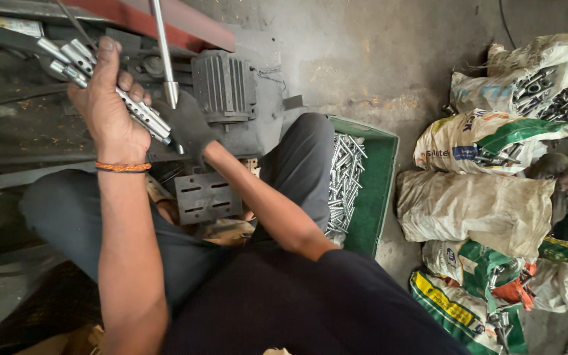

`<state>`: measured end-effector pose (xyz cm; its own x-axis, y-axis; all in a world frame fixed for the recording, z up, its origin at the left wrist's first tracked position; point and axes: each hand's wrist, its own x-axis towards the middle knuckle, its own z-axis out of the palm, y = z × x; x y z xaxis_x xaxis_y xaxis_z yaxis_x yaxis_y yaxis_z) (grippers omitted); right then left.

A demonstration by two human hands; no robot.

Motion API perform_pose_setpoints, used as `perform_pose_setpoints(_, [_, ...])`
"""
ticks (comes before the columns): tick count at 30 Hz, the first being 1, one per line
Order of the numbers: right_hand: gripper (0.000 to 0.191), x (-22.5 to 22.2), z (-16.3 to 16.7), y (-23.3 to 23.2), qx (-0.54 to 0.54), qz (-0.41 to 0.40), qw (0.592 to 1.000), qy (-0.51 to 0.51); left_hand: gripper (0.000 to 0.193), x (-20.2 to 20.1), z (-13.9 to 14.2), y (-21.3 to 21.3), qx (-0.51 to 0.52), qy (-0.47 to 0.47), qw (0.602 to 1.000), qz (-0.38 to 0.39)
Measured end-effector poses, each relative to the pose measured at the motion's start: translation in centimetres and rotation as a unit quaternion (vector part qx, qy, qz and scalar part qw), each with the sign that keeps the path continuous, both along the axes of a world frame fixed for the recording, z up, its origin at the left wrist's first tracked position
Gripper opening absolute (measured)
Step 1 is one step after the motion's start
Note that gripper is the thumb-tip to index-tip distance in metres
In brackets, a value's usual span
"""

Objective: The person sits on the floor at a bench grinder and grinds the ends and holes of perforated metal tubes, holding several tubes in one hand while pressing each against the spinning grinding tool. They occasionally brush the tubes and place finished tubes into a bin.

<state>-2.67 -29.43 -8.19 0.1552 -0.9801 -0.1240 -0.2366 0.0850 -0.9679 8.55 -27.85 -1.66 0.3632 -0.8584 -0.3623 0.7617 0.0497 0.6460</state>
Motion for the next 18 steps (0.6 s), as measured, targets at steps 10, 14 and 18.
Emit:
perform_pose_setpoints(10, [0.023, 1.0, 0.8, -3.3, 0.033, 0.01, 0.997, -0.062, 0.026, 0.5, -0.3, -0.3, 0.001, 0.013, 1.0, 0.022])
perform_pose_setpoints(14, [0.025, 1.8, 1.1, -4.8, 0.1, -0.005, 0.992, -0.075, 0.027, 0.8, -0.4, -0.6, 0.0, 0.018, 1.0, 0.024])
perform_pose_setpoints(18, [0.025, 1.6, 1.3, -5.8, 0.11, -0.002, 0.99, -0.091, 0.027, 0.8, -0.2, -0.8, 0.001, 0.003, 1.0, 0.031])
